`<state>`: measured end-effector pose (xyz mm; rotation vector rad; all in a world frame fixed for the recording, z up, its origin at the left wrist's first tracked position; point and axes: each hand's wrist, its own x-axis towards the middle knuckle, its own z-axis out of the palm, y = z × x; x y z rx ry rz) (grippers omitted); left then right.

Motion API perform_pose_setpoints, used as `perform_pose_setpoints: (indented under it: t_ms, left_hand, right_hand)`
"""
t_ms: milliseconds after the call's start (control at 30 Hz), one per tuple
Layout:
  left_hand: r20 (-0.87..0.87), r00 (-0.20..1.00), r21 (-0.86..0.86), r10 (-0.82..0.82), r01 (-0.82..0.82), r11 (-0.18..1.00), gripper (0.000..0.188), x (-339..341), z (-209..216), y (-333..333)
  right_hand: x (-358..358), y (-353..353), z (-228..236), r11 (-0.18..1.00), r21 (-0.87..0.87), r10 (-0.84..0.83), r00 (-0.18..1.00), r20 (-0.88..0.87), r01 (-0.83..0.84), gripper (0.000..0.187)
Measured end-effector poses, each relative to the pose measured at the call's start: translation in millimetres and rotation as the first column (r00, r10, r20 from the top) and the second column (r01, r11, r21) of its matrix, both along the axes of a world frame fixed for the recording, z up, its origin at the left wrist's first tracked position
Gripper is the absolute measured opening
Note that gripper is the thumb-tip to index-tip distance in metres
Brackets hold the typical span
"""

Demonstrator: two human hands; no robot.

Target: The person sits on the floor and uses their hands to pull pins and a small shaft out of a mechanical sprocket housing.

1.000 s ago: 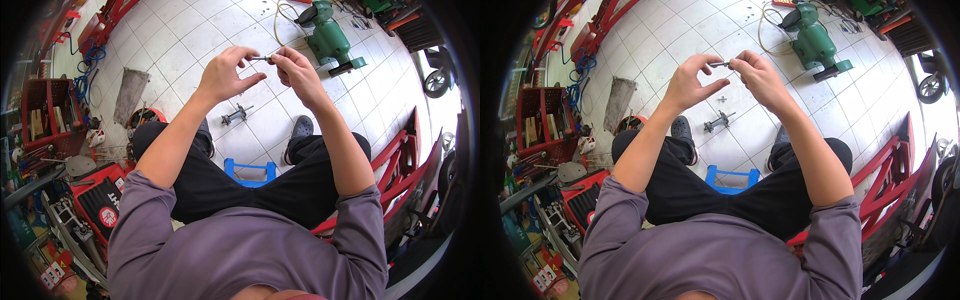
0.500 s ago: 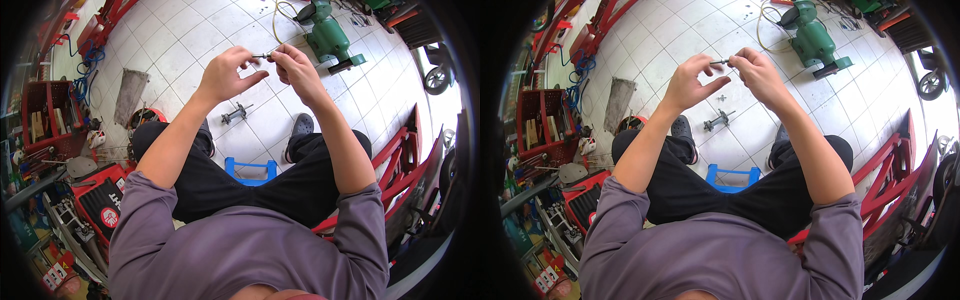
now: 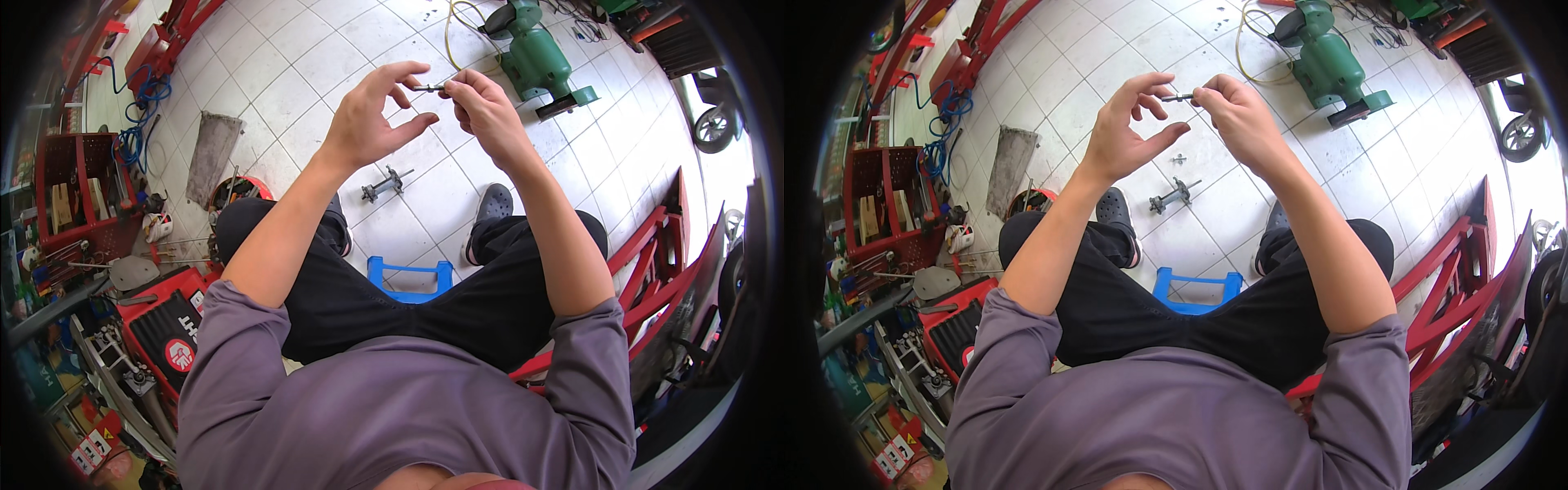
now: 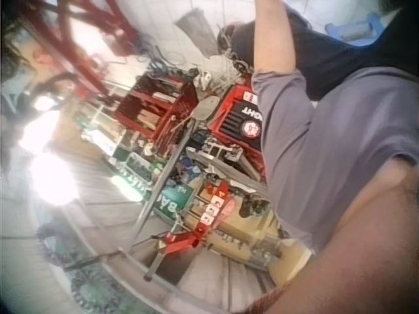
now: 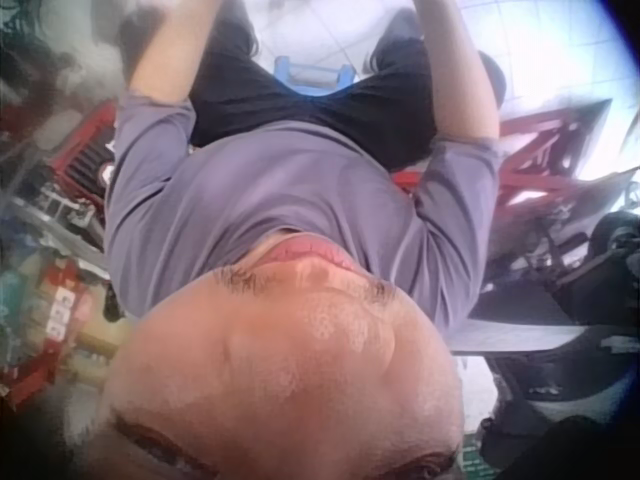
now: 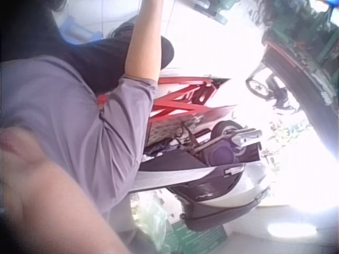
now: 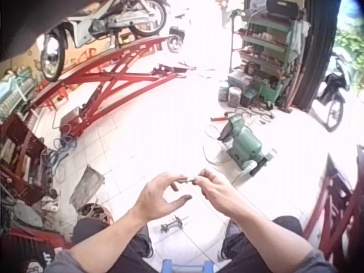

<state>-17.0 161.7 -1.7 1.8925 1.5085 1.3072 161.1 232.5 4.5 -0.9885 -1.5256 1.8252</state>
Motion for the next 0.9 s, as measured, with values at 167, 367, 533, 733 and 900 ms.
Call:
perform_pose_setpoints:
  t_ms: [167,367,533,733,900]
  left_hand:
    - [-0.392,0.917,-0.23,-0.071,-0.023,0.973,0.038,-11.6,-11.6,2.2]
    - [-0.167,0.986,-0.03,-0.027,0.022,0.999,0.039,-4.3,-5.6,2.4]
    - [-0.261,0.965,-0.15,0.014,-0.055,0.987,0.047,-7.4,-11.2,0.7]
    - [-0.305,0.951,-0.164,-0.038,-0.013,0.986,0.047,-14.4,-22.5,2.5]
    - [-0.102,0.994,-0.042,0.043,-0.048,0.998,0.03,-0.5,-3.9,0.9]
  right_hand:
    - [2.4,2.6,-2.6,0.998,-0.055,0.008,0.999,-0.033,-0.009,0.024]
    - [0.2,1.2,-0.7,0.999,-0.045,-0.009,1.0,-0.011,0.008,0.021]
    - [1.1,2.3,-1.1,0.998,-0.034,-0.043,0.999,-0.003,0.043,0.02]
    - [-1.9,2.0,-1.3,0.999,-0.028,-0.035,0.999,-0.007,0.035,0.02]
    - [0.2,3.8,-2.3,0.999,0.013,-0.052,0.998,0.031,0.051,0.021]
